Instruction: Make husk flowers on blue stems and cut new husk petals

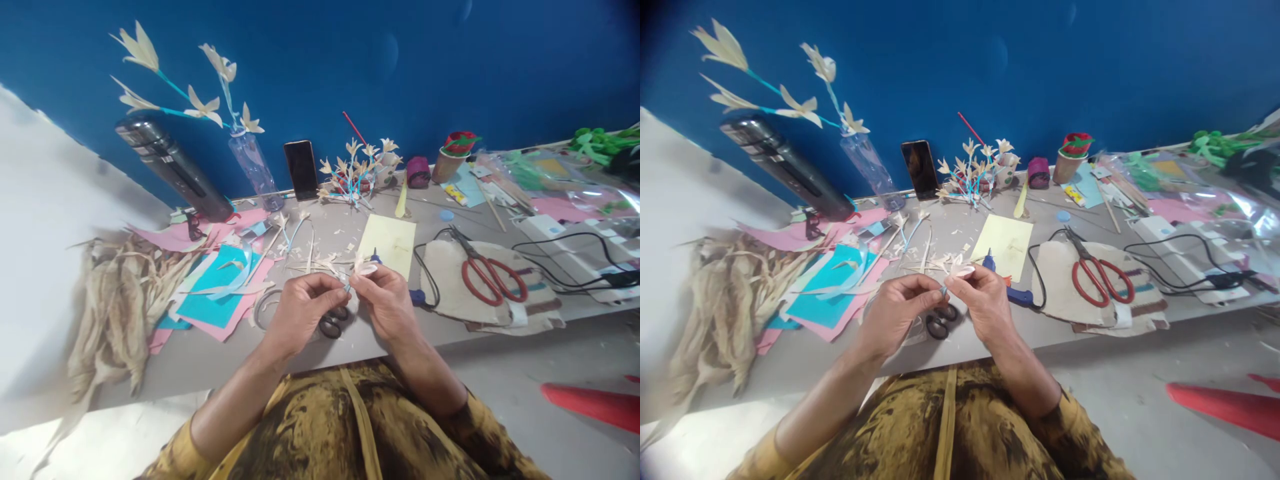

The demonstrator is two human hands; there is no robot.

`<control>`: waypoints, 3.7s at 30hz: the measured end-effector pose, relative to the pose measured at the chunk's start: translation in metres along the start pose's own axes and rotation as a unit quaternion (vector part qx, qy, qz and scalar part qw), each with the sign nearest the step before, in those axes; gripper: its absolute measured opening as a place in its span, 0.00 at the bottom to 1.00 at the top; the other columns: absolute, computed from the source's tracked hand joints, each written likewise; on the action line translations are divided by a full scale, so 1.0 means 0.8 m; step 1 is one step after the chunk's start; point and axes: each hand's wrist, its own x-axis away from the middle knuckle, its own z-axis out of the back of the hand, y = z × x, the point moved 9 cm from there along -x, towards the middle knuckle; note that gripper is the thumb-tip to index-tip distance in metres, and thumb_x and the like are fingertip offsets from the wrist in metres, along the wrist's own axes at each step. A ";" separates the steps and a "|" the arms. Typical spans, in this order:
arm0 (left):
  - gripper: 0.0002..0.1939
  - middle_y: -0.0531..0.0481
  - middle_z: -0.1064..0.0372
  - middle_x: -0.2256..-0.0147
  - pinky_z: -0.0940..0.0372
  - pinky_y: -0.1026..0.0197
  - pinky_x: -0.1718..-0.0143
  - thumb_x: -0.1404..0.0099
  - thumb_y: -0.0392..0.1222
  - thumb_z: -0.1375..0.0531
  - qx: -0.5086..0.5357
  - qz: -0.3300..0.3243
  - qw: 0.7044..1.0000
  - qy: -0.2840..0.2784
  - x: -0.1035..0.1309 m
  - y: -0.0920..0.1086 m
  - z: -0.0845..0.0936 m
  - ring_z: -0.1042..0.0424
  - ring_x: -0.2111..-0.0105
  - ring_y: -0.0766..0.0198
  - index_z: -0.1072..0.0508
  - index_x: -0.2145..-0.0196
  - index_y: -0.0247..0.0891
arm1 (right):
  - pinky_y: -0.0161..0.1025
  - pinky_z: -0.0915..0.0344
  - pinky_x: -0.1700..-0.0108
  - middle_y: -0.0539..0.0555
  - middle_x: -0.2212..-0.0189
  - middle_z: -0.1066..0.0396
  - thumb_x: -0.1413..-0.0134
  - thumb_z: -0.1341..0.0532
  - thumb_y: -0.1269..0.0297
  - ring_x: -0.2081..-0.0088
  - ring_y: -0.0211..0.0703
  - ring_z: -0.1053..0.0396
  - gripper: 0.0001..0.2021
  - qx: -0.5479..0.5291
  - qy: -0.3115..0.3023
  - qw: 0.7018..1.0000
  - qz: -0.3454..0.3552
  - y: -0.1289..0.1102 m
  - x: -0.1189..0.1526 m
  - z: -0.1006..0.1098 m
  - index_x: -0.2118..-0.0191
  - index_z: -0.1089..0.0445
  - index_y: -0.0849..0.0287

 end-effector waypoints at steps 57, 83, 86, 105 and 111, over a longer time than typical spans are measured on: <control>0.06 0.50 0.23 0.74 0.34 0.65 0.71 0.41 0.41 0.34 -0.068 -0.010 0.997 0.031 0.008 -0.005 0.010 0.27 0.74 0.65 0.21 0.73 0.37 | 0.36 0.38 0.69 0.48 0.77 0.31 0.55 0.27 0.62 0.74 0.38 0.36 0.11 0.146 0.051 0.986 0.055 -0.001 0.010 0.011 0.78 0.28 0.57; 0.08 0.50 0.22 0.75 0.32 0.63 0.71 0.39 0.43 0.36 -0.107 -0.020 0.994 0.031 0.006 -0.006 0.015 0.26 0.75 0.64 0.21 0.72 0.37 | 0.35 0.41 0.72 0.48 0.79 0.33 0.61 0.25 0.55 0.73 0.38 0.37 0.18 0.139 0.090 0.986 0.008 0.006 0.008 0.011 0.80 0.33 0.58; 0.09 0.50 0.24 0.77 0.33 0.63 0.71 0.39 0.44 0.36 -0.107 -0.021 0.993 0.042 0.002 -0.009 0.020 0.28 0.76 0.65 0.22 0.74 0.37 | 0.36 0.39 0.71 0.49 0.77 0.30 0.54 0.29 0.53 0.73 0.39 0.36 0.15 0.169 0.028 0.985 0.030 -0.002 0.005 -0.001 0.76 0.29 0.58; 0.11 0.58 0.44 0.85 0.46 0.64 0.81 0.33 0.46 0.43 -0.157 -0.158 0.963 0.151 -0.004 0.043 0.127 0.45 0.85 0.69 0.27 0.70 0.41 | 0.35 0.51 0.75 0.44 0.79 0.46 0.40 0.40 0.47 0.76 0.36 0.49 0.19 0.259 0.053 0.962 0.075 -0.024 0.001 0.025 0.71 0.38 0.56; 0.13 0.47 0.21 0.62 0.32 0.57 0.61 0.31 0.47 0.44 -0.430 -0.262 0.841 0.201 0.019 0.071 0.120 0.24 0.65 0.58 0.20 0.61 0.42 | 0.36 0.51 0.74 0.45 0.78 0.45 0.38 0.38 0.48 0.75 0.36 0.48 0.17 0.189 -0.030 0.979 0.078 -0.023 0.004 0.010 0.69 0.33 0.58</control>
